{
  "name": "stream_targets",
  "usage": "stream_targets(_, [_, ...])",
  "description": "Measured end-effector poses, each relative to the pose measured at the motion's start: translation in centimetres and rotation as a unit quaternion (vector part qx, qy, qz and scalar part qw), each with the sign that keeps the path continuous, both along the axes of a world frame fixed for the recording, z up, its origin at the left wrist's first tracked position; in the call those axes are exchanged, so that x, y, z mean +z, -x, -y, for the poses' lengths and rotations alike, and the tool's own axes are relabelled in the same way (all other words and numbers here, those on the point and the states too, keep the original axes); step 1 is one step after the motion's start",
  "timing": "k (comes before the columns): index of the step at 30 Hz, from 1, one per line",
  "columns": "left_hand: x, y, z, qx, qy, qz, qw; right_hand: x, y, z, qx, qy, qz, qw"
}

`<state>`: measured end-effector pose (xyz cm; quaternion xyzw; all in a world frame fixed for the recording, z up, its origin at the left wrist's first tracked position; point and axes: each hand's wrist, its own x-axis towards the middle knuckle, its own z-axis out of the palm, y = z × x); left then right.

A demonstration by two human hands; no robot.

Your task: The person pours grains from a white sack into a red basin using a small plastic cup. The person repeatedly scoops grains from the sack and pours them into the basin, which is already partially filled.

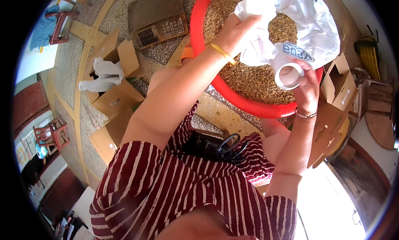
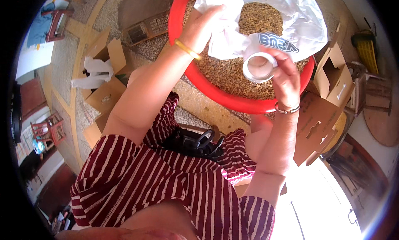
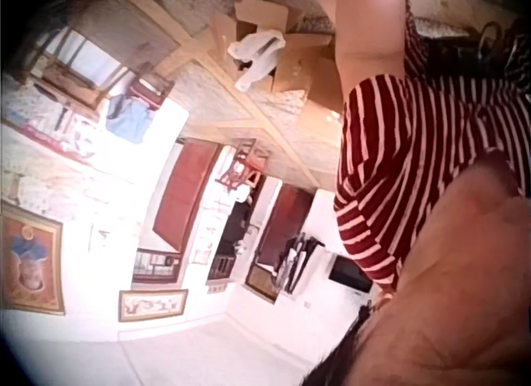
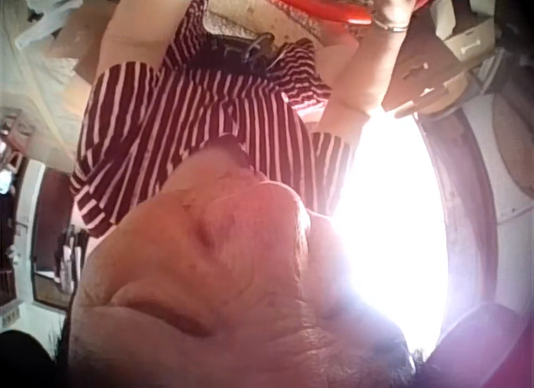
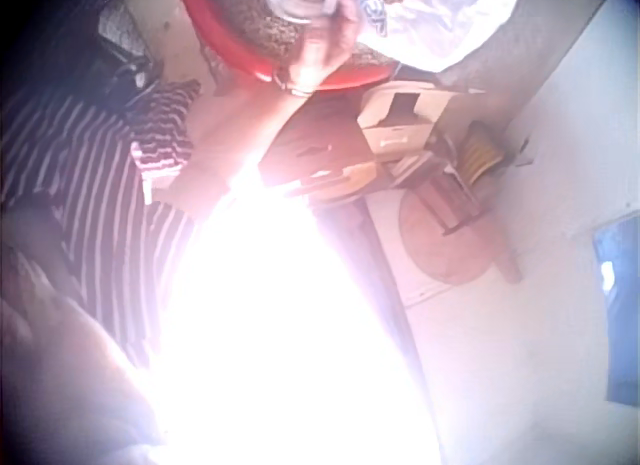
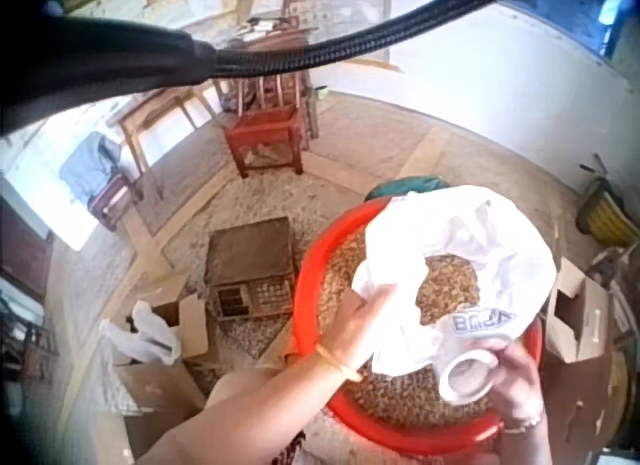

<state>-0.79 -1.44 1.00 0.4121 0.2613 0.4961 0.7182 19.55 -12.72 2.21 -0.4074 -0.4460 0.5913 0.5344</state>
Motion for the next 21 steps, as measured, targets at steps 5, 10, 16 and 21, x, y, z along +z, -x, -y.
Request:
stream_targets(5, [-1.2, -0.8, -0.3, -0.007, 0.045, 0.054, 0.998, -1.8, 2.6, 0.1, 0.103, 0.155, 0.372, 0.909])
stream_targets(10, [-1.4, -0.9, -0.3, 0.011, 0.009, 0.048, 0.999, -7.3, 1.8, -1.3, 0.051, 0.034, 0.620, 0.782])
stream_targets(16, [-0.6, -0.6, -0.2, 0.008, 0.015, 0.026, 1.000, -10.6, 3.4, -1.2, -0.013, -0.022, 0.682, 0.731])
stream_targets(21, [-0.7, -0.5, -0.3, -0.012, 0.025, 0.059, 0.998, -9.8, 4.6, -0.8, 0.018, 0.068, 0.578, 0.813])
